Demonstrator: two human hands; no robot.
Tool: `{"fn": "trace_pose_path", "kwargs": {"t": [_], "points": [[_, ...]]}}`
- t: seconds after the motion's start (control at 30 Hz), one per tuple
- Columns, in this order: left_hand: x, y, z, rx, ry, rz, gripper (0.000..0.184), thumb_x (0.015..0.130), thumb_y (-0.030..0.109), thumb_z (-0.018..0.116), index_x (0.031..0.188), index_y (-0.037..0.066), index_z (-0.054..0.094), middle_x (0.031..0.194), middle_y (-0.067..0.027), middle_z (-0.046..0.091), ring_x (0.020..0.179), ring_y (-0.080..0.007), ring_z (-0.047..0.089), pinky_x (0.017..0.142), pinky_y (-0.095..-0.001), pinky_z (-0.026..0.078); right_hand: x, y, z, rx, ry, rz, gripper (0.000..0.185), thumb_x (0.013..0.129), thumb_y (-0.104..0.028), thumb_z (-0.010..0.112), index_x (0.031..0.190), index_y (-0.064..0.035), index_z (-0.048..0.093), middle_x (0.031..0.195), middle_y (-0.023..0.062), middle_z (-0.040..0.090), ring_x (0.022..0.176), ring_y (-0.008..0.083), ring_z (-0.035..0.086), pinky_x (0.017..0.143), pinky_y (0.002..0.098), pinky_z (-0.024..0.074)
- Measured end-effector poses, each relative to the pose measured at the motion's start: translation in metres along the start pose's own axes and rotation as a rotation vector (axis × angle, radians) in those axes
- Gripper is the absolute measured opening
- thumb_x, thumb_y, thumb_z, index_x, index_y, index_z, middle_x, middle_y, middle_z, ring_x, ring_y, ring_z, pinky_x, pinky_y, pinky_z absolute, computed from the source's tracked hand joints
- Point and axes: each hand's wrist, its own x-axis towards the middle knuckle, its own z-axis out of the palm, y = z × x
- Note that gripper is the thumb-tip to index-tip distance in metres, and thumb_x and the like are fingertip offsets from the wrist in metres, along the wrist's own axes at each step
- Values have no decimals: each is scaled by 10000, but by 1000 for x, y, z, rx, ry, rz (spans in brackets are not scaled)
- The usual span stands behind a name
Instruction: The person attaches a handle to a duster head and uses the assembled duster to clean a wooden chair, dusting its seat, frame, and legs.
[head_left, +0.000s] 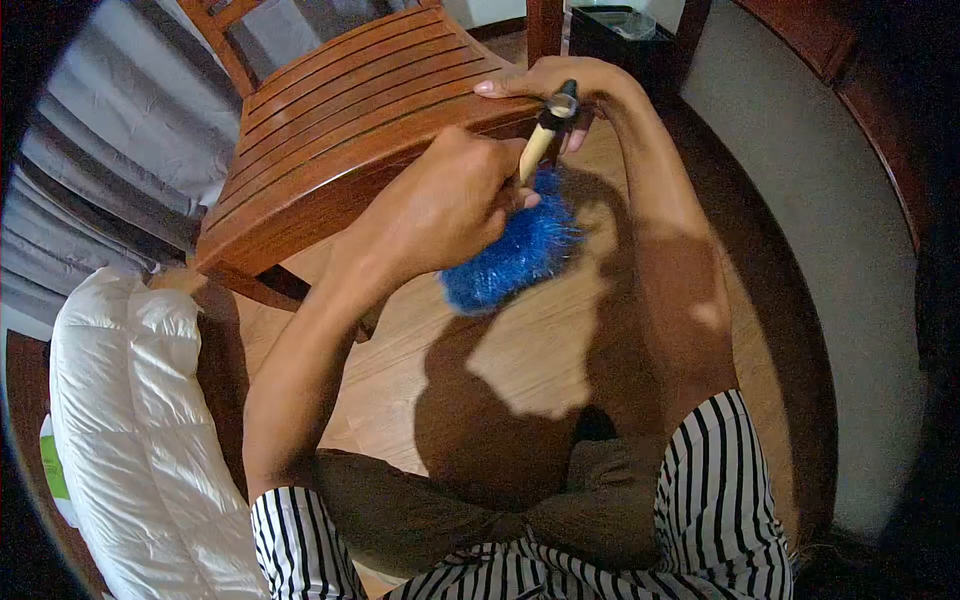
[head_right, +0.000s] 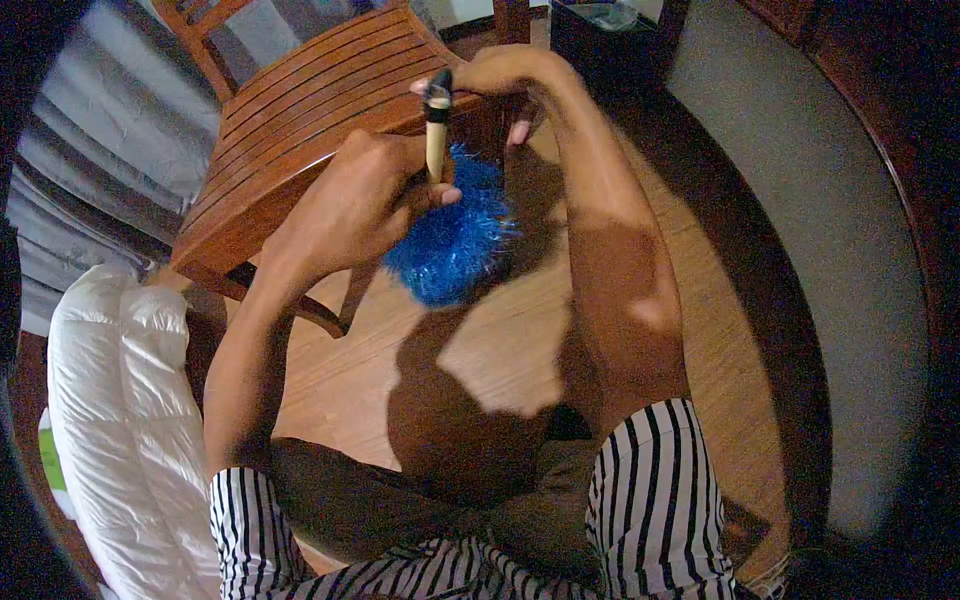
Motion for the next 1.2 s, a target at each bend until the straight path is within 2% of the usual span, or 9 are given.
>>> {"fn": "trace_pose_path", "kwargs": {"t": [0.2, 0.3, 0.4, 0.47, 0.57, 0.67, 0.77, 1.0, 1.2], "points": [[-3, -19, -5, 97, 286, 38, 183, 916, 157, 717, 896, -19, 669, 748, -199, 663, 671, -362, 654, 648, -426, 508, -12, -22, -7, -77, 106, 5, 763, 827, -655, 722, 926, 101, 718, 708, 200, 685, 558, 284, 703, 445, 367, 598], [-3, -9, -17, 67, 307, -65, 208, 927, 186, 724, 882, -11, 676, 730, -172, 667, 660, -288, 669, 630, -403, 505, 7, -20, -6, -259, 227, -52, 808, 730, -769, 742, 1069, -36, 767, 884, 141, 761, 862, 334, 735, 724, 473, 593], [-2, -11, -20, 46, 260, -83, 227, 934, 203, 720, 873, -11, 676, 714, -146, 669, 656, -252, 672, 623, -394, 505, 37, -9, -4, -379, 233, -217, 846, 726, -801, 714, 1085, -37, 768, 967, 185, 763, 925, 354, 730, 875, 479, 556], [-3, -11, -24, 38, 172, -74, 239, 941, 213, 715, 877, -14, 679, 707, -133, 672, 658, -244, 673, 620, -391, 506, 43, -4, -3, -411, 246, -252, 818, 755, -789, 697, 1067, -36, 773, 982, 199, 758, 941, 355, 728, 871, 470, 555], [-3, -7, -23, 28, 108, -127, 183, 895, 138, 729, 931, -37, 689, 714, -260, 636, 674, -426, 652, 662, -480, 495, 31, -12, -4, -411, 215, -335, 785, 788, -772, 677, 1065, -44, 776, 1012, 202, 755, 962, 365, 723, 880, 467, 551], [-4, -13, -13, -66, 260, -19, 187, 897, 141, 728, 922, -41, 690, 702, -246, 640, 653, -411, 649, 642, -474, 491, 43, -5, -5, -410, 216, -406, 735, 812, -741, 677, 1065, -59, 781, 1030, 190, 756, 962, 370, 722, 895, 469, 546], [-5, -14, -18, 24, 234, -44, 254, 957, 224, 702, 914, -26, 687, 681, -128, 662, 634, -216, 679, 616, -384, 526, 50, -1, 1, -391, 245, -410, 703, 819, -721, 687, 1075, -73, 782, 1039, 188, 754, 964, 372, 721, 900, 471, 546], [-2, -16, -22, -90, 207, -147, 232, 959, 207, 703, 955, -25, 691, 736, -86, 681, 657, -169, 675, 619, -330, 536, 55, -5, -3, -402, 240, -432, 721, 800, -720, 705, 1103, -70, 772, 1041, 193, 752, 977, 374, 719, 893, 472, 551], [1, -12, -27, -439, 432, -193, 196, 963, 158, 706, 981, -36, 690, 762, -87, 697, 676, -143, 700, 619, -284, 575, 68, 7, -7, -441, 254, -437, 504, 891, -518, 670, 1054, -53, 774, 1039, 197, 753, 910, 336, 732, 842, 453, 563]]}}
